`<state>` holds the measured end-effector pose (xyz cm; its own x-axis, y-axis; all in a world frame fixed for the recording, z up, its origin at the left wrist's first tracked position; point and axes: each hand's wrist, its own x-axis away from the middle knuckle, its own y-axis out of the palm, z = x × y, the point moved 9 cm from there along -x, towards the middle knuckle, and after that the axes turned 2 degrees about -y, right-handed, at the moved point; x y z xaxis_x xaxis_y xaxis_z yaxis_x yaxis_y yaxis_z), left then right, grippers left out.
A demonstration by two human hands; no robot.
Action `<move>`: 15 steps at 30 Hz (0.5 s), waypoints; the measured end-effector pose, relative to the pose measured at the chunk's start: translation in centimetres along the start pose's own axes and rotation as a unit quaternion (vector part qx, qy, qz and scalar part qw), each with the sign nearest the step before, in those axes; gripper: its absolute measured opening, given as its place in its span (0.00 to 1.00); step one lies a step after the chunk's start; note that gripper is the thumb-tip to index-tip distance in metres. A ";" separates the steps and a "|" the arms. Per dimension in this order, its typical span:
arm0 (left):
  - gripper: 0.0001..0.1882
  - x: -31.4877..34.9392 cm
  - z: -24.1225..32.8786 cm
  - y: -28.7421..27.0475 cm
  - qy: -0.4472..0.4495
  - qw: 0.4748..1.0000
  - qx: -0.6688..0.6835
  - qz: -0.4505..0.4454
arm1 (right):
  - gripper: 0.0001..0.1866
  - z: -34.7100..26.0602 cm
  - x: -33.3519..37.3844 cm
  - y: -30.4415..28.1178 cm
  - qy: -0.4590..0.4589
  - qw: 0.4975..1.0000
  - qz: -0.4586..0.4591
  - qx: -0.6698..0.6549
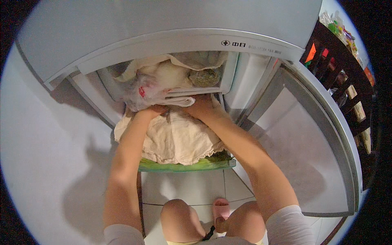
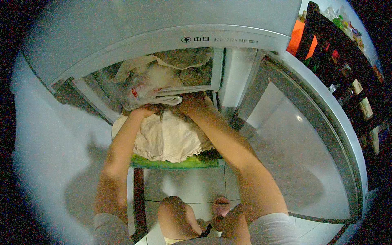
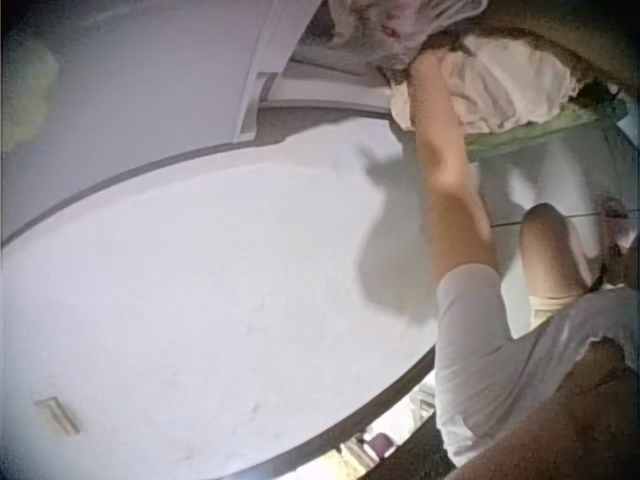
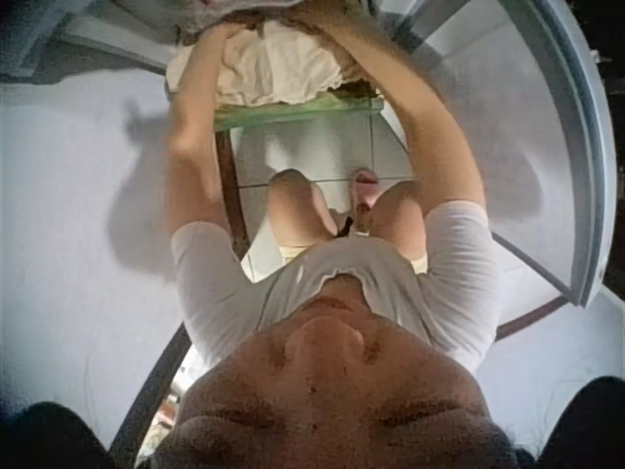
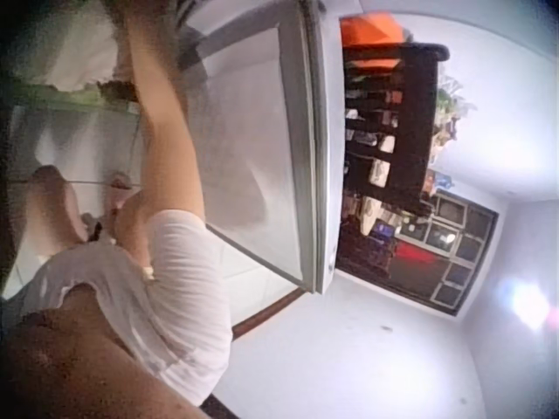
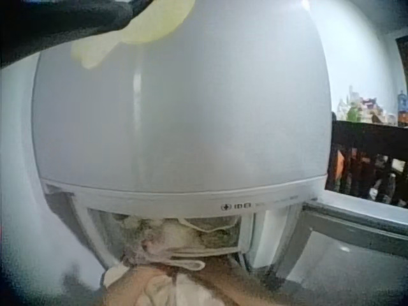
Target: The person places a cloth into a refrigerator drawer, then retrieves a wooden board with dumplings and places it inside. The person then walks to a table, picks up the board with dumplings, and returns to the refrigerator to place the board back into the drawer.
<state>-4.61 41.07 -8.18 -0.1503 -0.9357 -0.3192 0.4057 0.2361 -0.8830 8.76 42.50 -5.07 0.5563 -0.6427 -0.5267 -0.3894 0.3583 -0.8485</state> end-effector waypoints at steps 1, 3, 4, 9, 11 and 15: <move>0.23 -0.3 0.5 -0.3 -0.008 0.999 0.051 -0.017 | 0.31 0.6 0.1 0.1 0.005 1.000 -0.003 0.002; 0.21 -0.4 -1.8 0.0 -0.036 0.985 0.157 -0.052 | 0.31 0.1 -0.1 0.6 0.027 0.998 -0.049 -0.033; 0.21 -0.8 -2.7 0.9 -0.025 0.990 0.131 -0.041 | 0.32 0.3 0.1 0.6 0.050 0.993 -0.091 -0.052; 0.24 -1.2 -2.9 2.9 0.024 0.994 -0.099 0.039 | 0.34 2.3 1.1 2.2 0.072 0.995 -0.066 -0.009; 0.25 -0.8 -2.6 2.2 0.007 0.998 -0.063 0.020 | 0.35 1.8 1.1 1.4 0.053 0.994 -0.094 0.025; 0.25 -0.8 -1.4 0.9 -0.029 0.996 -0.079 -0.012 | 0.35 1.4 1.5 -0.1 0.060 0.994 -0.090 0.005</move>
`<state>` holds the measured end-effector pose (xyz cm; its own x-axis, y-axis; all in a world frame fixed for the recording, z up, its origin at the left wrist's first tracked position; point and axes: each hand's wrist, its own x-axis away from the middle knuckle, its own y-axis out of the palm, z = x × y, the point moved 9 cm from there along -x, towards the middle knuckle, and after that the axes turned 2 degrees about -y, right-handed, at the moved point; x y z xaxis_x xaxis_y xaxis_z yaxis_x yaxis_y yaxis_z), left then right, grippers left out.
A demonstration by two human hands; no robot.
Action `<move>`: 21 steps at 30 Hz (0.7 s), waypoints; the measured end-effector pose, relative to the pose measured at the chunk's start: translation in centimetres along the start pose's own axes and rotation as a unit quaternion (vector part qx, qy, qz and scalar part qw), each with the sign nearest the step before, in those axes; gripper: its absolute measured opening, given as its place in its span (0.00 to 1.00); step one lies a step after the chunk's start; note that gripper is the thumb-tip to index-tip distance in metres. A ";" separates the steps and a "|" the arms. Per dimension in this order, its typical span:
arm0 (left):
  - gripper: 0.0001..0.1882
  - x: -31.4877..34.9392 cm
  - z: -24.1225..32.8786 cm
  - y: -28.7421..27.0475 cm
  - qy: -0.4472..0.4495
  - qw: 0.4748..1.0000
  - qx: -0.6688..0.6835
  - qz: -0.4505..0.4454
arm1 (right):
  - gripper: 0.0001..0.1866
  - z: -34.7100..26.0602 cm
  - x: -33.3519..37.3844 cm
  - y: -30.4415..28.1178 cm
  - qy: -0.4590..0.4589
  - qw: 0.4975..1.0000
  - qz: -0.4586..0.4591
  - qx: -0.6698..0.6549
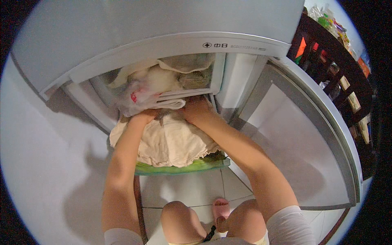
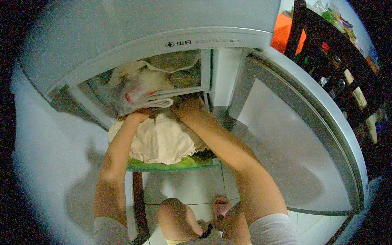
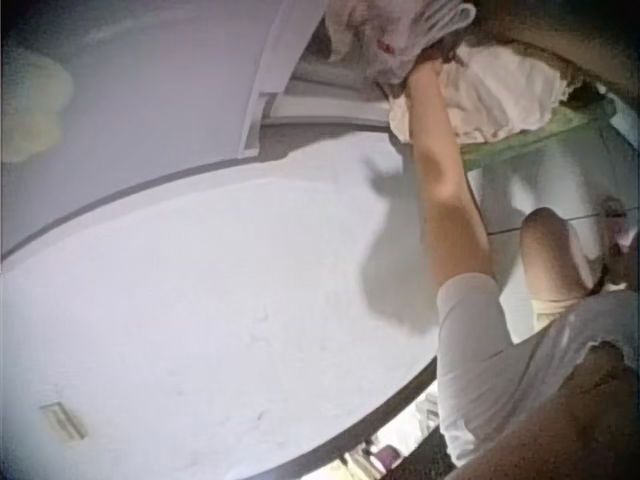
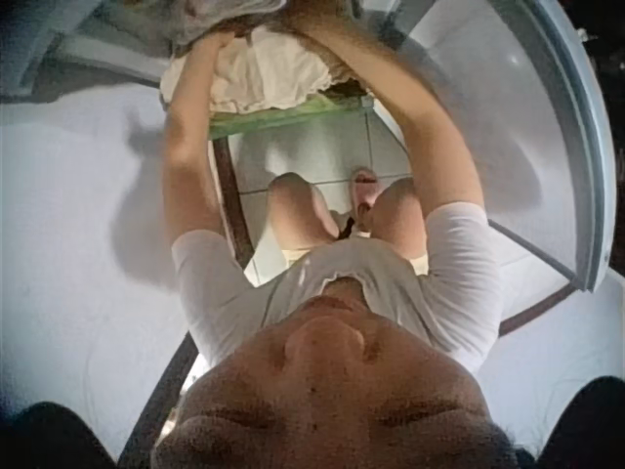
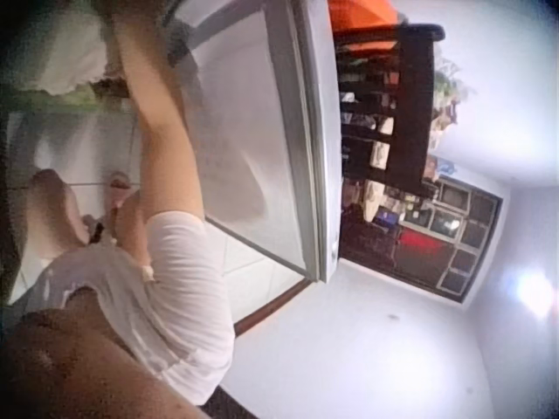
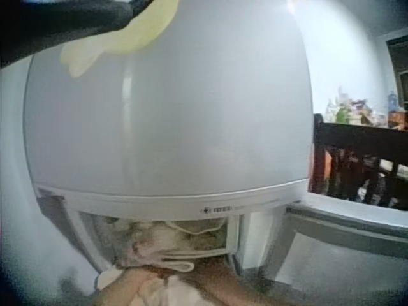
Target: The person places a cloth into a refrigerator drawer, then retrieves a wooden board with dumplings and places it inside. The person then walks to a table, picks up the board with dumplings, and returns to the refrigerator to place the board back into the drawer.
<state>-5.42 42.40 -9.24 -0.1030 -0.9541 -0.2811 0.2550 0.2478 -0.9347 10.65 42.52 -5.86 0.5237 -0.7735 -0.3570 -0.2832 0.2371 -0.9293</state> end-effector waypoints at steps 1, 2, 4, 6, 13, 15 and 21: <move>0.25 -0.1 0.4 -0.4 -0.010 1.000 -0.023 -0.006 | 0.35 -0.3 0.3 -0.5 0.000 1.000 0.016 0.008; 0.27 0.3 0.6 -0.7 -0.022 0.999 -0.012 -0.021 | 0.34 -0.4 0.7 -0.4 0.003 1.000 -0.009 0.003; 0.31 1.5 2.9 -2.5 -0.037 0.998 0.014 -0.051 | 0.32 -0.5 1.6 -1.7 0.019 0.998 -0.057 -0.002; 0.32 2.4 -0.1 0.4 -0.062 0.996 0.030 -0.055 | 0.28 -3.3 2.5 -4.8 -0.020 0.997 -0.064 -0.040; 0.38 5.1 8.0 -0.7 -0.119 0.940 0.092 -0.305 | 0.18 -4.1 13.4 -15.4 -0.083 0.994 -0.071 0.014; 0.35 5.7 10.4 -1.9 -0.050 0.980 0.057 -0.185 | 0.18 -4.2 19.2 -21.6 -0.044 0.997 0.014 -0.058; 0.15 11.0 28.6 -16.8 0.037 0.968 0.162 -0.187 | 0.12 -0.4 35.7 -39.3 0.147 0.977 0.134 -0.075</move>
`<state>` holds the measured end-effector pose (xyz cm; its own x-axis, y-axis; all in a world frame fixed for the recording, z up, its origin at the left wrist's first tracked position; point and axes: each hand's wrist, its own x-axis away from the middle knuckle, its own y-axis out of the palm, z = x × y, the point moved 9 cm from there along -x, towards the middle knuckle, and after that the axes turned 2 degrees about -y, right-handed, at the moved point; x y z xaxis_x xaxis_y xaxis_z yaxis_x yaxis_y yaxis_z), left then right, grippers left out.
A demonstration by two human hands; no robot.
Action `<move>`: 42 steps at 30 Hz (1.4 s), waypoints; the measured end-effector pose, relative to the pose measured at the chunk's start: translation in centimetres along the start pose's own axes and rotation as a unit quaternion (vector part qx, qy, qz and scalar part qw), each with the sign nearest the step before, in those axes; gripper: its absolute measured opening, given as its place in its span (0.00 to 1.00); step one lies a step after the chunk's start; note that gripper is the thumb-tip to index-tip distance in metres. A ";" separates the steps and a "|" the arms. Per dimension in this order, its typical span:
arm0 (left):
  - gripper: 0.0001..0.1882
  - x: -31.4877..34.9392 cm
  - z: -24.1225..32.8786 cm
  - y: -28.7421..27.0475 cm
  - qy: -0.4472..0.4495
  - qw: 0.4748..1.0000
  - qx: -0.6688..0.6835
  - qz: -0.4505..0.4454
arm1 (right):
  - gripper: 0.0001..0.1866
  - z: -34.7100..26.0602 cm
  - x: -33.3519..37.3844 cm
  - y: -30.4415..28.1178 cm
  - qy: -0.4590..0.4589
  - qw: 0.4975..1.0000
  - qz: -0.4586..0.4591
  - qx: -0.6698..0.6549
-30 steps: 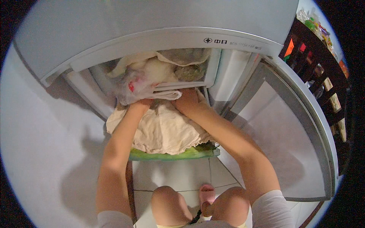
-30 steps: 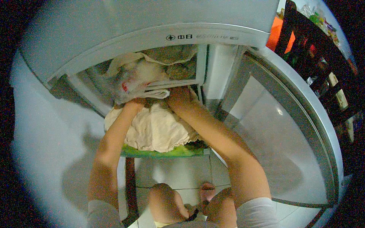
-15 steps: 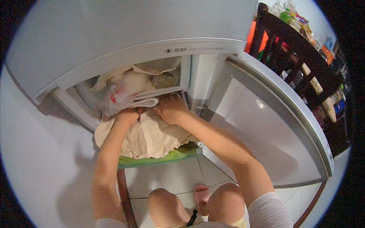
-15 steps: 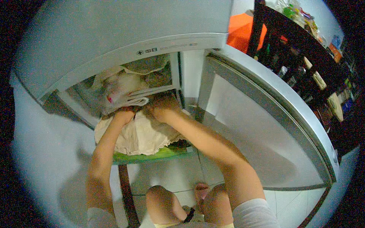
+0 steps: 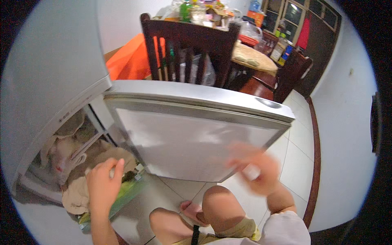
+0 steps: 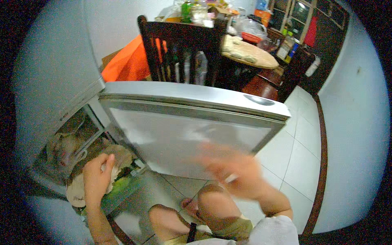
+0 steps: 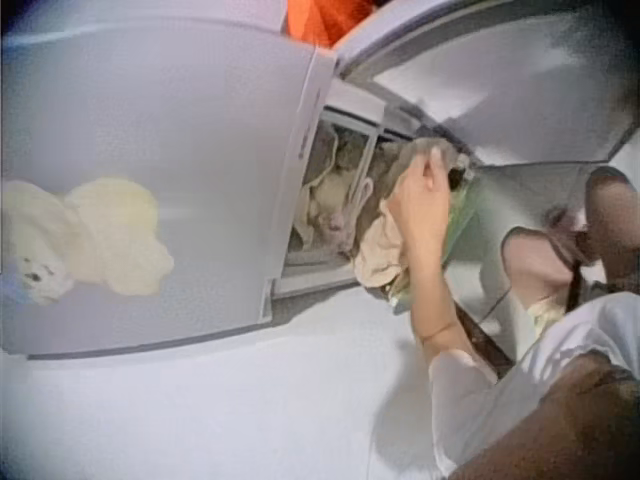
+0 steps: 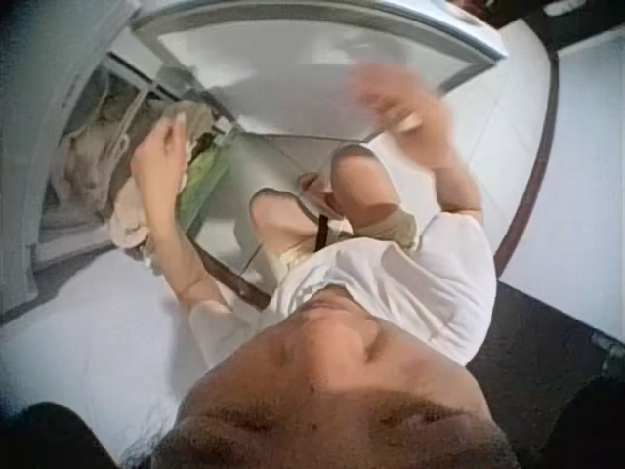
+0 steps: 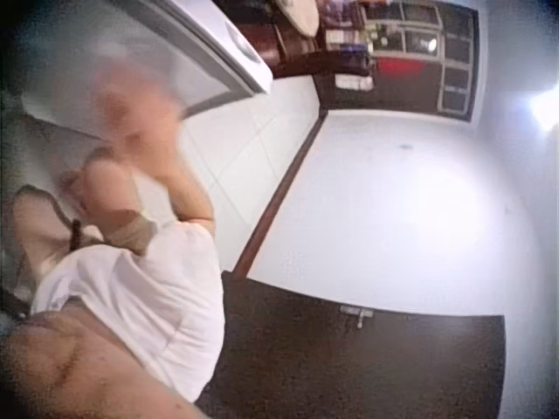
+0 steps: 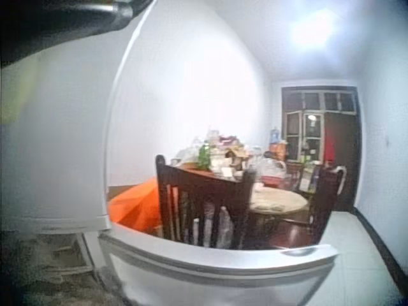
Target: The person places a cloth into a refrigerator drawer, then retrieves a wooden board with dumplings and places it inside. The person then walks to a table, picks up the board with dumplings, and returns to the refrigerator to place the board back into the drawer.
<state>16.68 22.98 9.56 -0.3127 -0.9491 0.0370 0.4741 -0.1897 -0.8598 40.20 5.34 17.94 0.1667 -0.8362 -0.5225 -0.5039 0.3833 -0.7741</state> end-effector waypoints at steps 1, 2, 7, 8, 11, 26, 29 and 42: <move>0.13 0.4 3.5 -0.7 0.095 0.993 0.059 0.048 | 0.09 2.4 0.9 -4.9 0.025 0.991 0.135 0.000; 0.10 1.0 6.6 -1.5 0.189 0.970 0.121 0.094 | 0.09 4.6 2.6 -9.7 0.045 0.962 0.268 -0.003; 0.16 1.9 19.3 -2.7 0.447 0.853 0.121 0.241 | 0.20 23.7 2.2 -23.8 0.209 0.863 0.448 -0.109; 0.18 2.0 21.3 -2.5 0.461 0.847 0.108 0.241 | 0.24 29.9 2.7 -25.3 0.246 0.845 0.456 -0.130; 0.23 0.9 23.6 -1.5 0.458 0.856 0.074 0.228 | 0.34 42.6 0.7 -20.6 0.401 0.762 0.390 -0.327; 0.21 -0.6 26.6 1.4 0.437 0.857 0.113 0.250 | 0.14 48.6 -5.2 -19.5 0.188 0.666 0.452 -0.563; 0.24 -2.0 29.8 1.6 0.417 0.820 0.389 0.048 | 0.13 47.3 -4.4 -22.3 0.189 0.680 0.443 -0.552; 0.49 -10.1 45.4 5.9 0.170 0.523 0.755 -0.357 | 0.11 29.5 5.3 -32.4 0.121 0.717 0.482 -0.489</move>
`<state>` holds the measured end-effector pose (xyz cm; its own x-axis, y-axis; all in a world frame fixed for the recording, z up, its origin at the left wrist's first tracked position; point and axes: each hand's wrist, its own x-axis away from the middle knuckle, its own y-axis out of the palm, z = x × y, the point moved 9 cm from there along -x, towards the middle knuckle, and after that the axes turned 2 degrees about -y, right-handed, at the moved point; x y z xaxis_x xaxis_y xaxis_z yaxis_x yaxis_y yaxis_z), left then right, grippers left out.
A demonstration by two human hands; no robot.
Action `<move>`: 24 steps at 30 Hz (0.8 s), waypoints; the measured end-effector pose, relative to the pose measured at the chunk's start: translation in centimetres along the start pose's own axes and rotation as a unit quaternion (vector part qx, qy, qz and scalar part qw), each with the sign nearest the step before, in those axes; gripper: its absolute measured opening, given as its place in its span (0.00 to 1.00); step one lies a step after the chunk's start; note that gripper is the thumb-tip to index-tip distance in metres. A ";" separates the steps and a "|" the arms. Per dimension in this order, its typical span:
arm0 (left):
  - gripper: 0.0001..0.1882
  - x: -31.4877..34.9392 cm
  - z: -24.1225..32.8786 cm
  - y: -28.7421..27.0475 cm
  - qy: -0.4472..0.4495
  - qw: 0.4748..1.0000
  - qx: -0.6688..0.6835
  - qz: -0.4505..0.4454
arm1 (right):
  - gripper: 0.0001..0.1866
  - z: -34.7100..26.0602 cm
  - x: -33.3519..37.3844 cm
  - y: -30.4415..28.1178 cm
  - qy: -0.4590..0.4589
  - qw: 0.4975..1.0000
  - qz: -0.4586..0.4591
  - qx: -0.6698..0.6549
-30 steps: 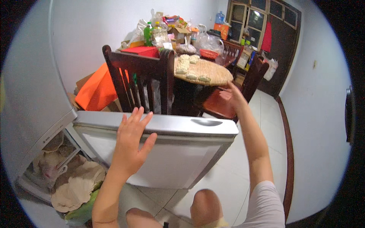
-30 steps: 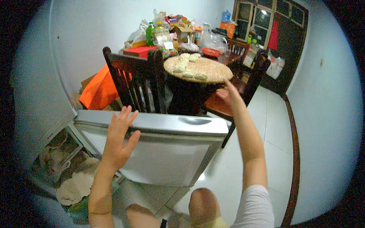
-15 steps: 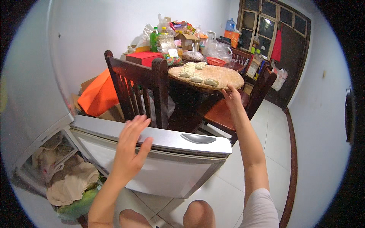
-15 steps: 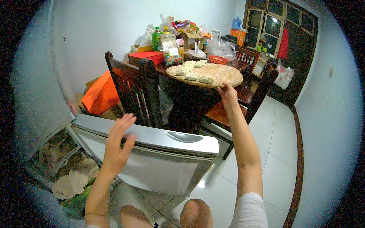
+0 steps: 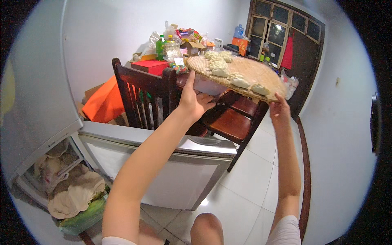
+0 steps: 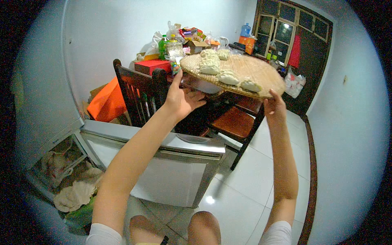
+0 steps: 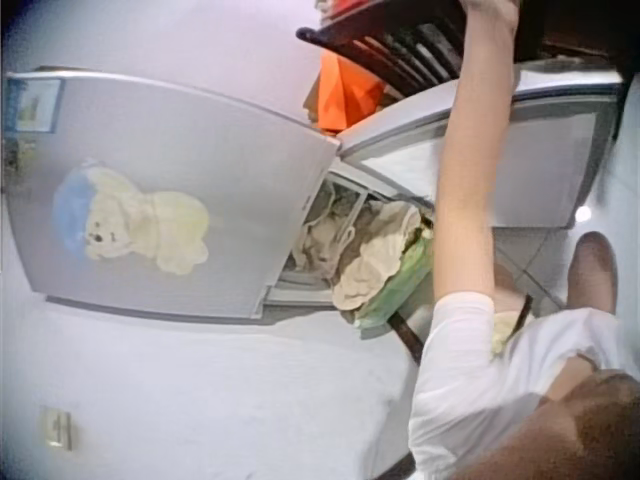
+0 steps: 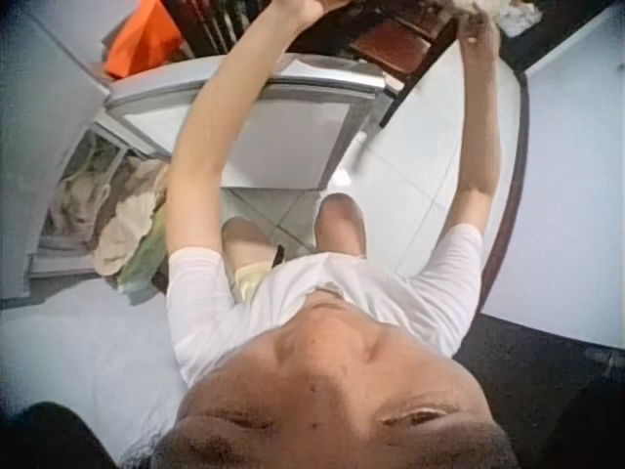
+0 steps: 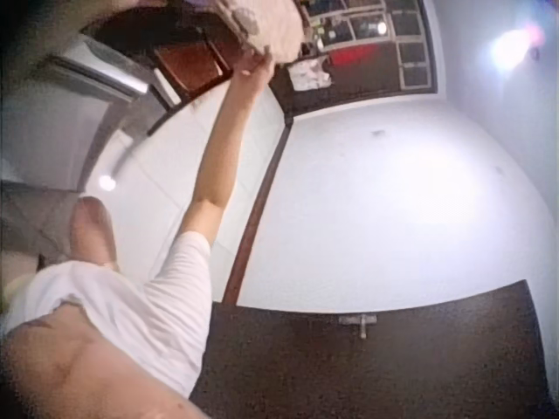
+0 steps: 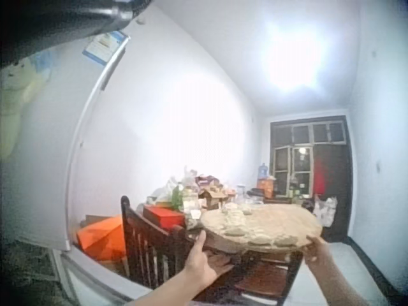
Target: The person places a cloth into a refrigerator drawer, then retrieves a wooden board with dumplings and places it inside. The person then walks to a table, picks up the board with dumplings, and returns to the refrigerator to place the board back into the drawer.
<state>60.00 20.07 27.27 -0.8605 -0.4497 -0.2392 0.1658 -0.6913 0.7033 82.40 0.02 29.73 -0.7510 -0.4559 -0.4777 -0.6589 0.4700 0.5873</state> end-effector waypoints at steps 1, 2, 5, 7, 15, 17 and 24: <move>0.48 -0.2 0.4 1.7 0.021 0.997 0.014 -0.068 | 0.12 -2.0 1.1 -0.1 -0.008 1.000 0.001 0.011; 0.48 -0.2 0.9 3.4 0.043 0.990 0.028 -0.135 | 0.12 -3.9 2.5 0.1 -0.015 1.000 0.001 0.020; 0.47 1.5 2.3 5.6 0.082 0.965 0.091 -0.232 | 0.12 -7.7 7.3 1.6 -0.065 0.997 0.017 0.035; 0.44 3.8 3.0 7.9 0.078 0.947 0.172 -0.259 | 0.14 -10.7 7.8 -1.0 -0.071 0.997 0.003 0.006; 0.20 16.0 8.2 9.9 0.156 0.967 0.085 -0.181 | 0.17 -12.8 14.2 2.0 -0.020 0.996 -0.089 -0.024; 0.20 20.9 9.6 8.8 0.233 0.953 0.024 -0.194 | 0.17 -10.7 15.5 3.6 -0.043 0.998 -0.006 -0.037; 0.22 31.8 9.5 5.4 0.180 0.983 -0.027 0.001 | 0.27 -8.2 19.8 6.9 -0.153 0.954 -0.128 0.226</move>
<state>28.95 7.43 29.80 -0.6353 -0.6151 -0.4670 0.2003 -0.7152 0.6696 63.32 -11.96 29.61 -0.4944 -0.3902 -0.7767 -0.7224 0.6814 0.1175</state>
